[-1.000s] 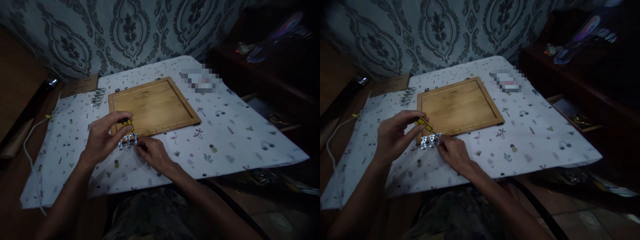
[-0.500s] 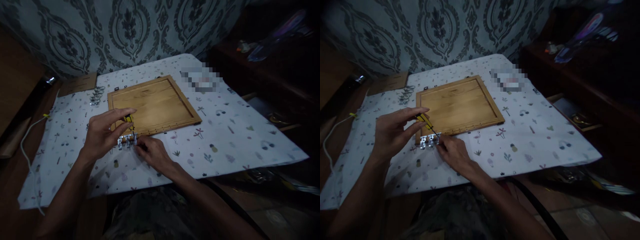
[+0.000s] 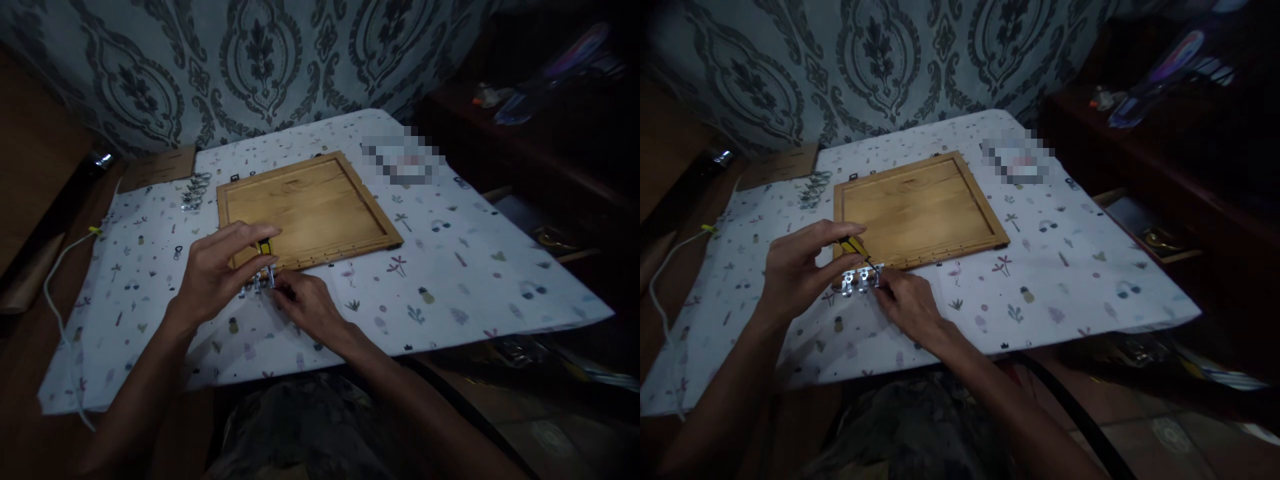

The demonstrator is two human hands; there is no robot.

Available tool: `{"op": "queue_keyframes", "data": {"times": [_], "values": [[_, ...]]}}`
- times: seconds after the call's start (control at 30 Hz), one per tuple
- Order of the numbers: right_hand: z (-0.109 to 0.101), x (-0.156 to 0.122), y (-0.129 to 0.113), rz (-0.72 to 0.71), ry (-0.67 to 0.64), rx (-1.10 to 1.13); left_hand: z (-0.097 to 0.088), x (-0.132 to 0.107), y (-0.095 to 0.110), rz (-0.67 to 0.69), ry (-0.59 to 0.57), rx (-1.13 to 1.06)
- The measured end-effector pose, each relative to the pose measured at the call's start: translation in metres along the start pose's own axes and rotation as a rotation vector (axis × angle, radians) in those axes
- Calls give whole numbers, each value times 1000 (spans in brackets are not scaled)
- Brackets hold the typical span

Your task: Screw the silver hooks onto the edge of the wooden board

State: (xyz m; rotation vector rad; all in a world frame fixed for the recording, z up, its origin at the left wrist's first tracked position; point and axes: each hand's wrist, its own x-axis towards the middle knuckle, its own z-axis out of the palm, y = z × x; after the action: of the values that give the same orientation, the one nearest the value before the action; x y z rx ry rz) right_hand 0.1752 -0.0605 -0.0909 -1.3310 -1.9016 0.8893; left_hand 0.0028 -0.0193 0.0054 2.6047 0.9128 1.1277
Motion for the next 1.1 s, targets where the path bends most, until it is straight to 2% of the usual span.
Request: {"op": "queue_keyframes", "data": {"times": [0.13,0.43,0.53,0.67,0.73,1.1], "values": [[-1,0,-1,7,-5,-7,-1,1,-3,-18,15,9],[-3,0,-3,29,-29,-5,-5,7,-9,15,-59,-78],[-3,0,-4,30,-31,-12,-4,2,-7,-10,-23,-90],[-5,0,-5,47,-31,-24,-5,-5,-6,-114,124,-111],[-4,0,-5,47,-22,-14,-6,-8,-6,-144,162,-81],[-2,0,-3,32,-8,18,-1,-11,-7,-150,114,15]]}}
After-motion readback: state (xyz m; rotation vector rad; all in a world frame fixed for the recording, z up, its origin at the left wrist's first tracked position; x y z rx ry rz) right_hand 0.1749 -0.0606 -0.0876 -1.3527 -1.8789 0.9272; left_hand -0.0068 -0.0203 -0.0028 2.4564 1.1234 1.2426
